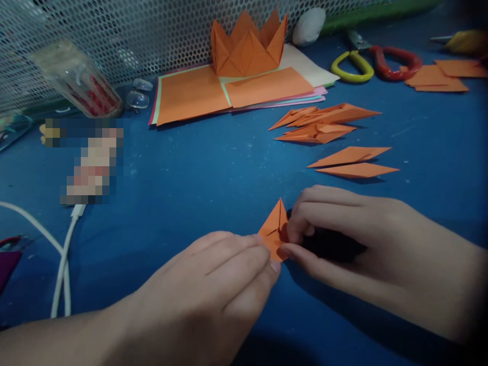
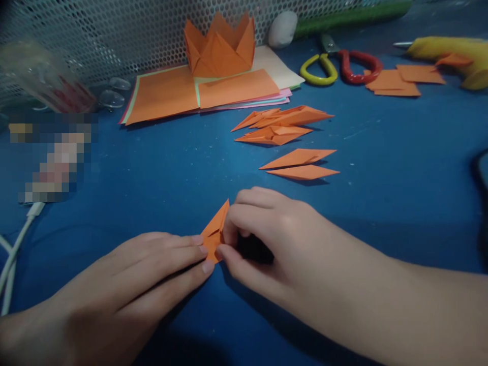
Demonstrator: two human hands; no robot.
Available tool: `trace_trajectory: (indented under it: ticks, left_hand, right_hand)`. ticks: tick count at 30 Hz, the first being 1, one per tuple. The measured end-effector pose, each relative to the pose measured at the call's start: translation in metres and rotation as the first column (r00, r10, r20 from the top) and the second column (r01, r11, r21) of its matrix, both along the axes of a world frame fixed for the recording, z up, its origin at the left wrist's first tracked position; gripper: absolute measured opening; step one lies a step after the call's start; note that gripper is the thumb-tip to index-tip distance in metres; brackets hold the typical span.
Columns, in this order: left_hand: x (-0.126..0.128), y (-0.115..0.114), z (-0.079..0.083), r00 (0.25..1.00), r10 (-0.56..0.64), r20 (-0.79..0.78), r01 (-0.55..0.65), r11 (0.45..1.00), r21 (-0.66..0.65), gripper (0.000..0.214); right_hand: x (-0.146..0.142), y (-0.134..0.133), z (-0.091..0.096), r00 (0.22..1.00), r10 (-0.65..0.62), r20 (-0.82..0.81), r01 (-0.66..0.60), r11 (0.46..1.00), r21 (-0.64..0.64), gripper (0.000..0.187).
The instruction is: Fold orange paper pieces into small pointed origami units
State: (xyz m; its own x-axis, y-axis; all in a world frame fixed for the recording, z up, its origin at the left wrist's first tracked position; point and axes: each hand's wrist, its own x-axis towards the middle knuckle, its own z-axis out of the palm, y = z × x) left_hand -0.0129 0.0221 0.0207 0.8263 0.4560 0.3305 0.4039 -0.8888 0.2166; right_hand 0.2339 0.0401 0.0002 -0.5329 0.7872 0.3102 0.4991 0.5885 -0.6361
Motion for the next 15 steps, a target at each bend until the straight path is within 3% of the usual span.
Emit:
trace_trajectory:
  ticks: [9, 15]
  left_hand:
    - [0.004, 0.003, 0.009, 0.999, 0.012, -0.033, -0.014, 0.998, -0.053, 0.047]
    - [-0.001, -0.005, -0.003, 0.995, 0.093, 0.047, -0.088, 0.991, -0.098, 0.043]
  right_hand:
    - [0.001, 0.001, -0.002, 1.0, -0.024, -0.016, 0.024, 1.0, 0.006, 0.015]
    - [0.003, 0.003, -0.005, 0.997, 0.077, 0.017, -0.078, 0.995, 0.056, 0.021]
